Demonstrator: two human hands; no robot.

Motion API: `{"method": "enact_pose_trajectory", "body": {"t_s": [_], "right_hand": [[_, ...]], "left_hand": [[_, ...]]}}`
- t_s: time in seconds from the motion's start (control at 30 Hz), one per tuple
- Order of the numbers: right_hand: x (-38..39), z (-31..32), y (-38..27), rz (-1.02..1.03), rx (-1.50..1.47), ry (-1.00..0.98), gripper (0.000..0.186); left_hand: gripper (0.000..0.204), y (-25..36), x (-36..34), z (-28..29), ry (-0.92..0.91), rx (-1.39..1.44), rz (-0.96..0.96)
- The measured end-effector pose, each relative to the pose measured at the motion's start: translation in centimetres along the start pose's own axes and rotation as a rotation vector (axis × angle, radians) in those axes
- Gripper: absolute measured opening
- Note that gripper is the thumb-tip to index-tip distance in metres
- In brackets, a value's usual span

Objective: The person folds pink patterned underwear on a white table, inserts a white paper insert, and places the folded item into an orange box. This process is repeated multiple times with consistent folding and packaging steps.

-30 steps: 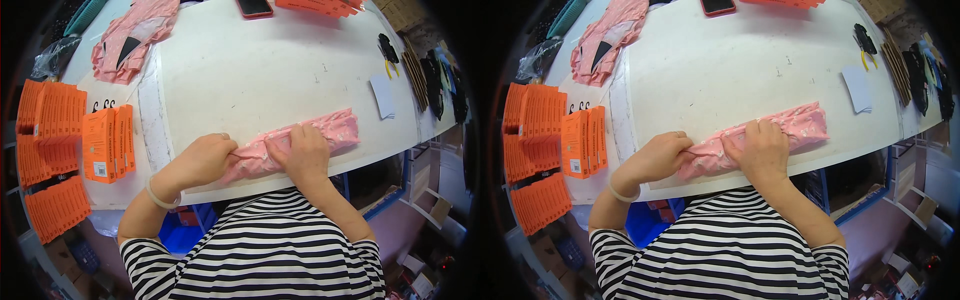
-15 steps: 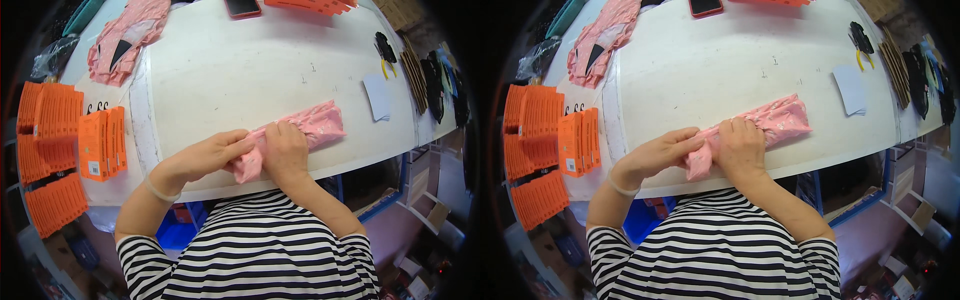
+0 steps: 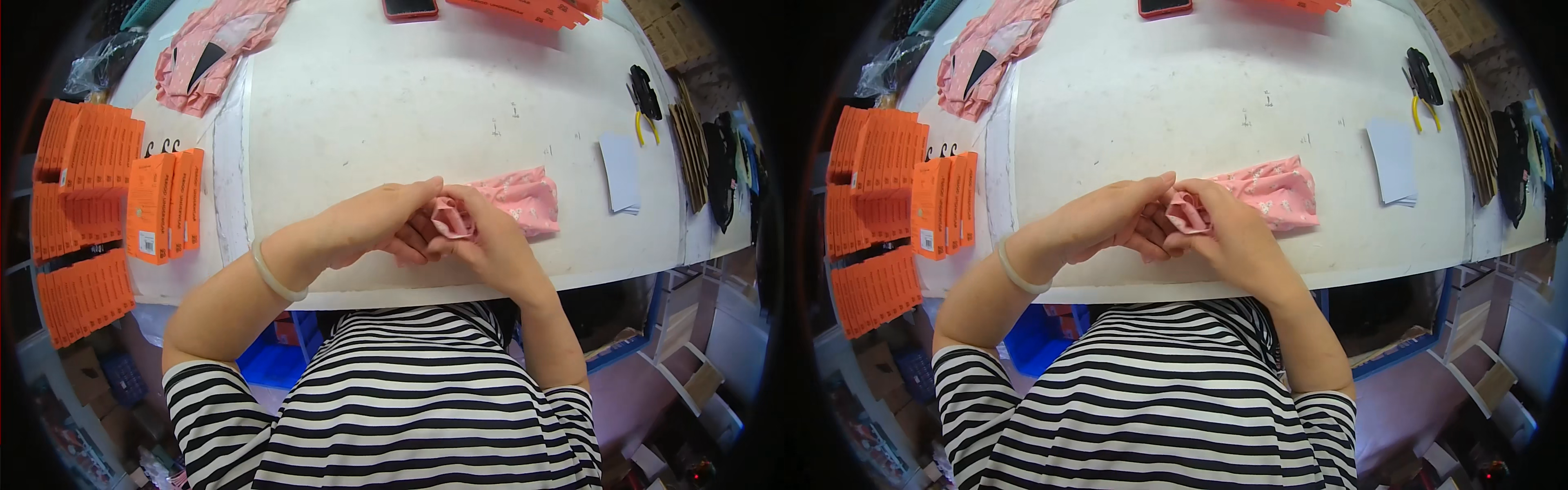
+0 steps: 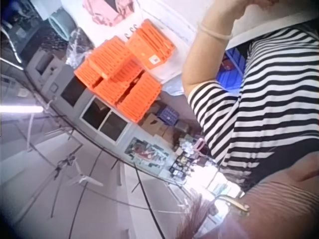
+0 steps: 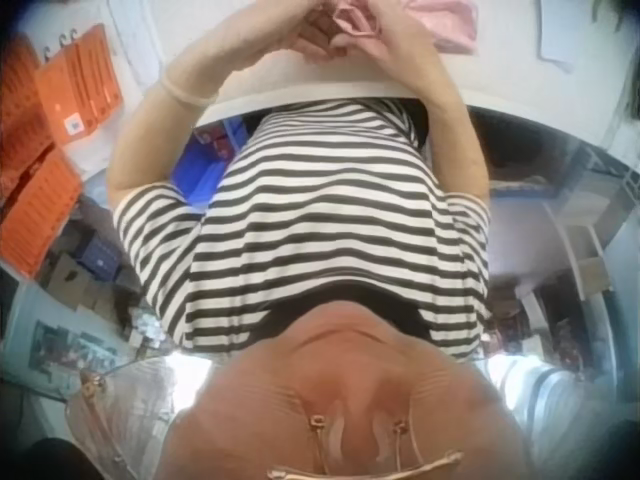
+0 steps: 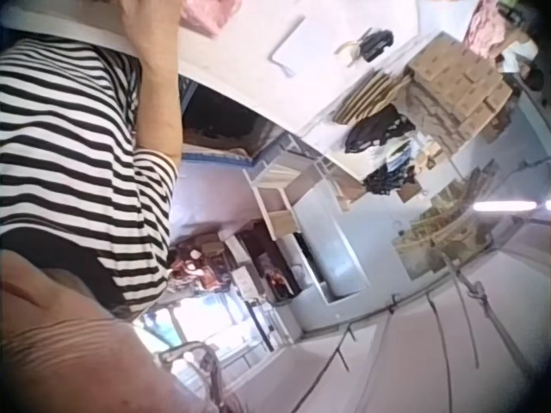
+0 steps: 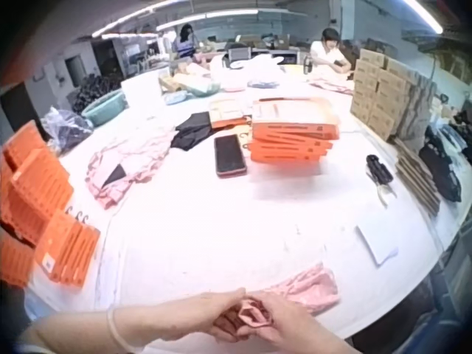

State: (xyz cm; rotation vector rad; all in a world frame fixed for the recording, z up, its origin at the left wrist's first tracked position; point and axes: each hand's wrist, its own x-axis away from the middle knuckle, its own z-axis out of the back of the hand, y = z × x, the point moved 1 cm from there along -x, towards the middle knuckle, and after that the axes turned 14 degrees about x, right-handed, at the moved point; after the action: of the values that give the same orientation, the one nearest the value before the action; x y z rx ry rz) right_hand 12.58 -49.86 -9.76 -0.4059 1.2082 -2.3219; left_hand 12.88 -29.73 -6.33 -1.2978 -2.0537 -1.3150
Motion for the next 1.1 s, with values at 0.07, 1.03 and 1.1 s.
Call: {"method": "enact_pose_trajectory", "body": {"t_s": [0.07,1.03,1.1], "right_hand": [[0.0,0.3,0.9,-0.189,-0.230,-0.098,0.042],[7.4,-0.6,0.1,0.314,0.574,0.194,0.066],[8.3,-0.6,0.8,0.342,0.618,0.176,0.067]], "left_hand": [[0.042,-0.2,0.3,-0.4,0.078,-0.016,-0.027],[0.052,-6.6,0.1,-3.3,0.257,-1.488,-0.963],[0.044,-6.4,1.5,-4.2,0.184,-1.378,-0.907]]}}
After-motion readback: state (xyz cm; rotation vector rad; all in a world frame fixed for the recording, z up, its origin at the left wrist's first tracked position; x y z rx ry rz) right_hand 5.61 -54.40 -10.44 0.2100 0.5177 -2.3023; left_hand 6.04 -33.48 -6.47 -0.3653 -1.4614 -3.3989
